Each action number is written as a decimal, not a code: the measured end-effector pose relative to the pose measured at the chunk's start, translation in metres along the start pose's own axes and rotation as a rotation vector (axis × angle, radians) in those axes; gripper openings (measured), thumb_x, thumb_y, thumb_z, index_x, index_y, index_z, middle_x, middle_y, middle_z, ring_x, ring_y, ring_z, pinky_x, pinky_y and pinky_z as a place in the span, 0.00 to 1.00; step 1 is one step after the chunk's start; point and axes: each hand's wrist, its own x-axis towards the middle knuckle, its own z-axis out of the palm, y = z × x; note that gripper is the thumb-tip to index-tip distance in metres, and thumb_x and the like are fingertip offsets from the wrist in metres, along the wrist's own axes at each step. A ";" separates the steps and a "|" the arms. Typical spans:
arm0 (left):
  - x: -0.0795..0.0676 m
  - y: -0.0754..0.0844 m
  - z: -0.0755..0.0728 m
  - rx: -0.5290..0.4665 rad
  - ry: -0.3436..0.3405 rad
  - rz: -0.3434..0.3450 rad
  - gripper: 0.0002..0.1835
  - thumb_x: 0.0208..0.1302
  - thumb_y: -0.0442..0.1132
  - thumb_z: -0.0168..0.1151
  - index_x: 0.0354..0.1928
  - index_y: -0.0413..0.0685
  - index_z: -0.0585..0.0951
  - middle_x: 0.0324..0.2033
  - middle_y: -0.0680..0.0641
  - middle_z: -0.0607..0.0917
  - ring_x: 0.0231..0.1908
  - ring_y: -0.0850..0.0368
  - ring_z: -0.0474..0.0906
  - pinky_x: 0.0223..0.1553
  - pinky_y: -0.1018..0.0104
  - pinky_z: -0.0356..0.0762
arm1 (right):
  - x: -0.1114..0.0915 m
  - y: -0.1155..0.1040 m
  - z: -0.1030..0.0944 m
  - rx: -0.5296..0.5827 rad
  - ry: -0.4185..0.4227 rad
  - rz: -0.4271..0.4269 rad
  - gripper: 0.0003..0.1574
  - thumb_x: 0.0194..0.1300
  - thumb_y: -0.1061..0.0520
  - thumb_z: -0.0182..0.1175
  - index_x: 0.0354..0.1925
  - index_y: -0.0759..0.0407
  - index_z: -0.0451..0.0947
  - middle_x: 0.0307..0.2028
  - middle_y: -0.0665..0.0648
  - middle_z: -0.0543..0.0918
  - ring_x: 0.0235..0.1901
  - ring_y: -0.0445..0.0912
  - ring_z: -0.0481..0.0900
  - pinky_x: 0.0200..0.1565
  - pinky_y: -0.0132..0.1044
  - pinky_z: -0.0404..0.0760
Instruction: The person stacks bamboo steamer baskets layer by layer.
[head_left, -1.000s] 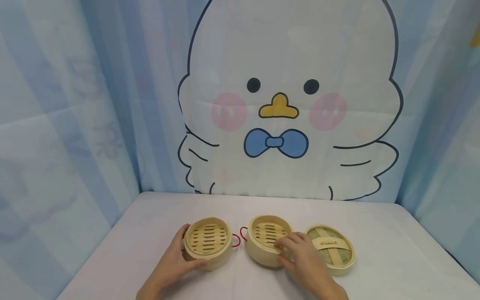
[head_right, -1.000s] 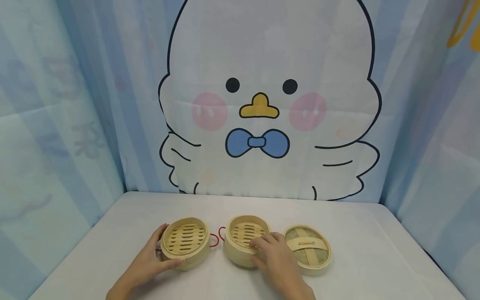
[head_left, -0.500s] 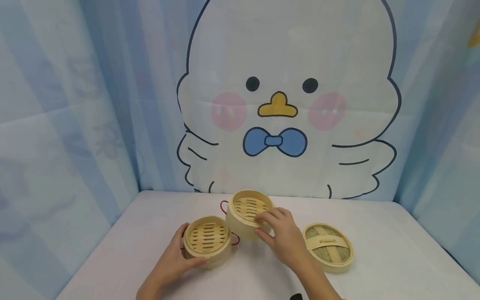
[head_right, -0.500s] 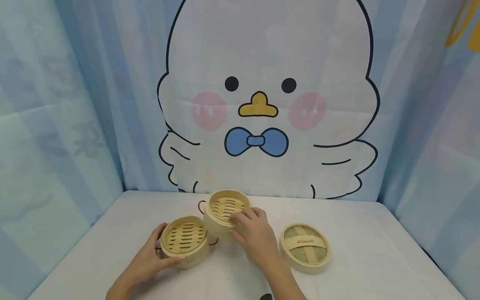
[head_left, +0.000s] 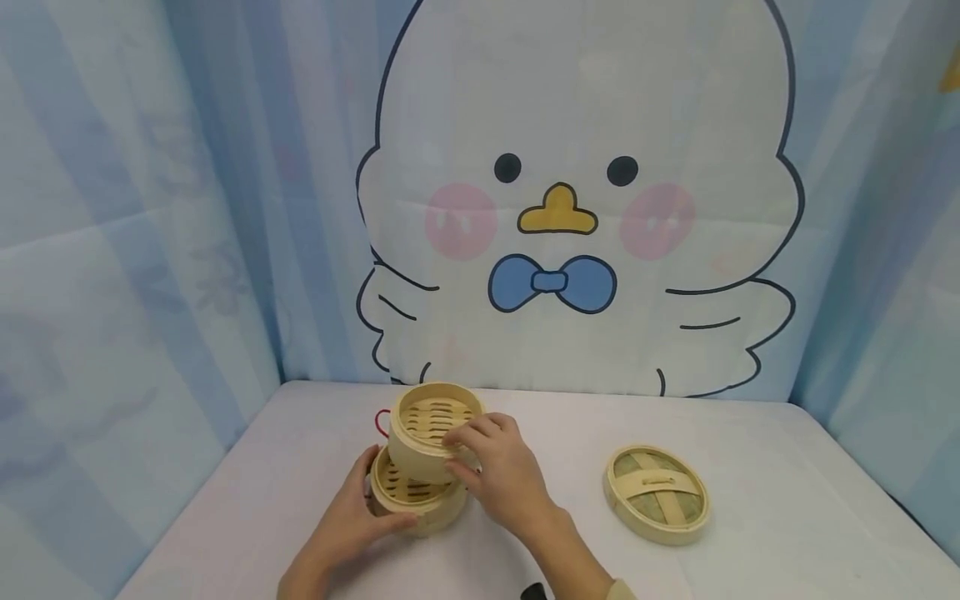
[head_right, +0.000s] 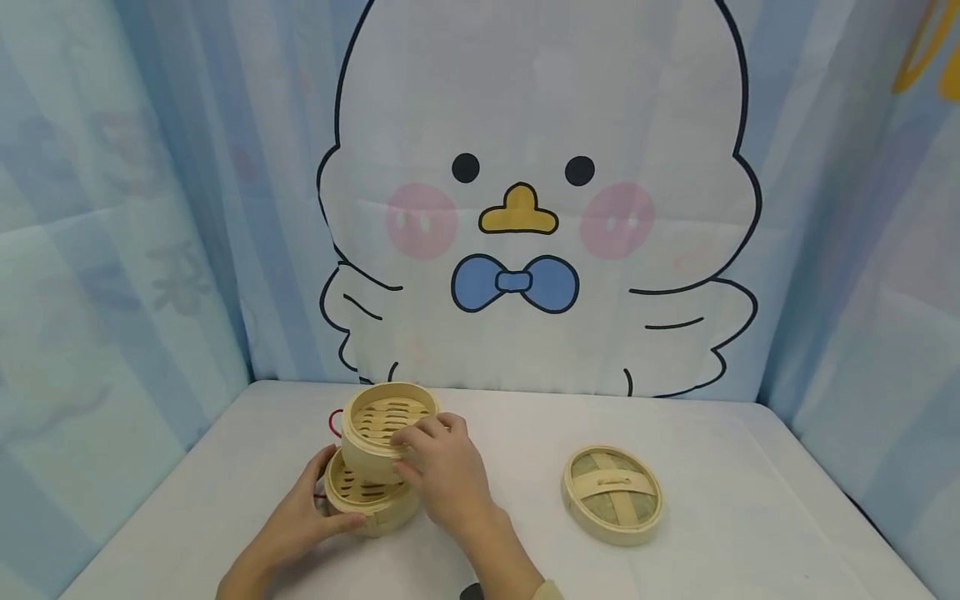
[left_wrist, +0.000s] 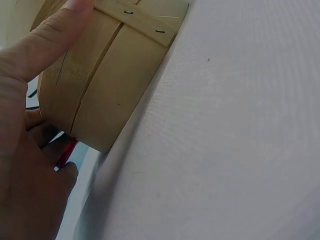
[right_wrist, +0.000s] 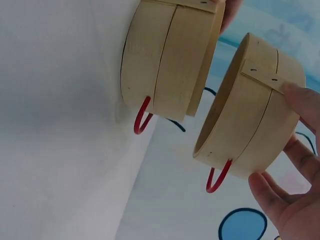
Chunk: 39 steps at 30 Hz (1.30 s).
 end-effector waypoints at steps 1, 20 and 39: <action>0.000 0.000 0.000 -0.007 0.000 0.004 0.65 0.35 0.54 0.79 0.70 0.38 0.48 0.66 0.36 0.59 0.66 0.42 0.54 0.64 0.44 0.50 | 0.000 -0.002 0.002 -0.002 -0.003 -0.010 0.16 0.52 0.50 0.70 0.40 0.45 0.79 0.40 0.44 0.78 0.51 0.50 0.70 0.48 0.44 0.76; 0.002 0.001 0.002 -0.065 0.026 -0.043 0.63 0.29 0.56 0.80 0.68 0.45 0.53 0.63 0.40 0.65 0.61 0.48 0.64 0.61 0.47 0.59 | -0.010 -0.021 0.024 -0.059 0.018 -0.099 0.15 0.48 0.50 0.72 0.37 0.44 0.80 0.36 0.44 0.77 0.47 0.49 0.72 0.45 0.42 0.78; -0.001 -0.002 0.001 -0.097 0.034 -0.021 0.64 0.31 0.53 0.81 0.69 0.50 0.50 0.66 0.41 0.61 0.64 0.46 0.58 0.62 0.44 0.54 | -0.011 -0.026 0.014 -0.043 0.040 -0.061 0.16 0.55 0.46 0.67 0.43 0.46 0.82 0.40 0.47 0.78 0.47 0.48 0.73 0.50 0.43 0.74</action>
